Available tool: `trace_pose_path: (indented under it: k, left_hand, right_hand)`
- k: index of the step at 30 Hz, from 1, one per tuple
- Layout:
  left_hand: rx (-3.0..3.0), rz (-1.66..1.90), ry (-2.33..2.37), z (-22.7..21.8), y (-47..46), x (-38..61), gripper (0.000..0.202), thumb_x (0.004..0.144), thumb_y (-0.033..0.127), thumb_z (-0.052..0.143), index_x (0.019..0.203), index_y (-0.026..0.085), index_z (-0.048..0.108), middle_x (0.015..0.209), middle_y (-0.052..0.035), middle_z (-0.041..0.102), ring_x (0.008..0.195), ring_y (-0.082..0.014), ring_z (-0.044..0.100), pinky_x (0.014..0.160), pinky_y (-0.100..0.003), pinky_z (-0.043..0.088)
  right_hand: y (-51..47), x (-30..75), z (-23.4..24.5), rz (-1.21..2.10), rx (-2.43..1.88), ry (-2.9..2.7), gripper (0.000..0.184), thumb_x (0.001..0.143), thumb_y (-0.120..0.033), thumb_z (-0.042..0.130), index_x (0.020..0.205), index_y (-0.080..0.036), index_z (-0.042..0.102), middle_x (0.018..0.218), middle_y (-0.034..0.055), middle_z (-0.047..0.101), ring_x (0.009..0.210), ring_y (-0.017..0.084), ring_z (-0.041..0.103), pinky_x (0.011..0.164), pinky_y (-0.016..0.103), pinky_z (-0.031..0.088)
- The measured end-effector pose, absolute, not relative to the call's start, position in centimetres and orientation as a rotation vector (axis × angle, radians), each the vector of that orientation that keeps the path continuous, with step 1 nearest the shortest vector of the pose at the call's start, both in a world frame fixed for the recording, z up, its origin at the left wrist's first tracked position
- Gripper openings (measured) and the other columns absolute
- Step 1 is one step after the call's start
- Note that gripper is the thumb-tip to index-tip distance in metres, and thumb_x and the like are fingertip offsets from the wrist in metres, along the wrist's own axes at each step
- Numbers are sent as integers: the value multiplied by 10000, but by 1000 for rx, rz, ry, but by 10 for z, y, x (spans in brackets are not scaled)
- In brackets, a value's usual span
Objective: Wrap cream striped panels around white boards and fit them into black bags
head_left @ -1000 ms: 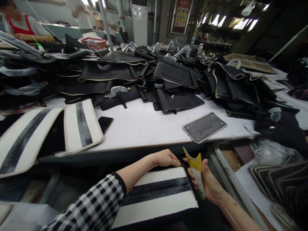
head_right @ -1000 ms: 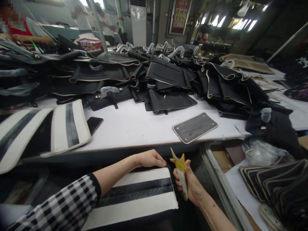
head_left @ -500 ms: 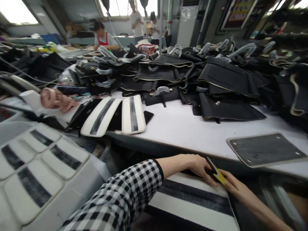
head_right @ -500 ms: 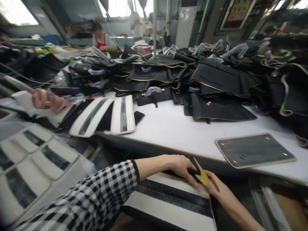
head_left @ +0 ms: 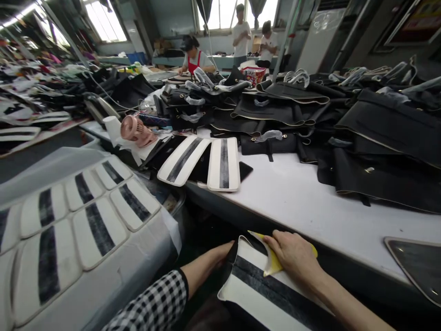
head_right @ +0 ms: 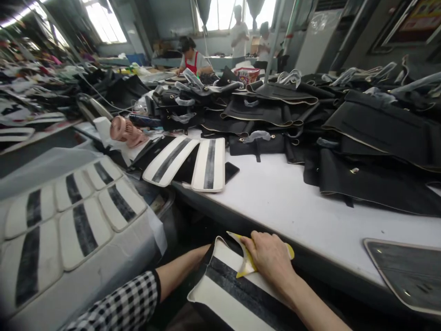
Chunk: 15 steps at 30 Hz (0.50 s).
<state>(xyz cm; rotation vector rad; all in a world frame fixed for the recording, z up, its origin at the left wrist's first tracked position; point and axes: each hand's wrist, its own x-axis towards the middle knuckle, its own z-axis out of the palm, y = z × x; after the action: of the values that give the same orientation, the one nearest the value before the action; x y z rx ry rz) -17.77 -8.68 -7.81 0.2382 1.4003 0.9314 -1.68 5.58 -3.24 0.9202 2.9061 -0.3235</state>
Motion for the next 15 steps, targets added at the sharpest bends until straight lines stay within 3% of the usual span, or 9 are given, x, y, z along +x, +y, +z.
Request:
trace_pose_path:
  k: [8, 15]
  left_hand:
    - [80, 1121, 1322, -73, -92, -163, 562, 716, 698, 594, 933, 185, 671, 716, -49, 676, 769, -237, 657, 749, -333, 490]
    - [70, 1069, 1284, -72, -91, -169, 530, 751, 695, 492, 888, 208, 648, 715, -44, 669, 756, -231, 652, 770, -334, 504]
  right_hand:
    - [63, -62, -38, -373, 604, 3073, 449, 1015, -449, 323, 697, -222, 545, 687, 27, 635, 695, 200, 580, 688, 338, 310]
    - [71, -97, -36, -371, 311, 3160, 483, 1012, -449, 354, 653, -210, 570, 647, 27, 641, 674, 176, 563, 693, 347, 262]
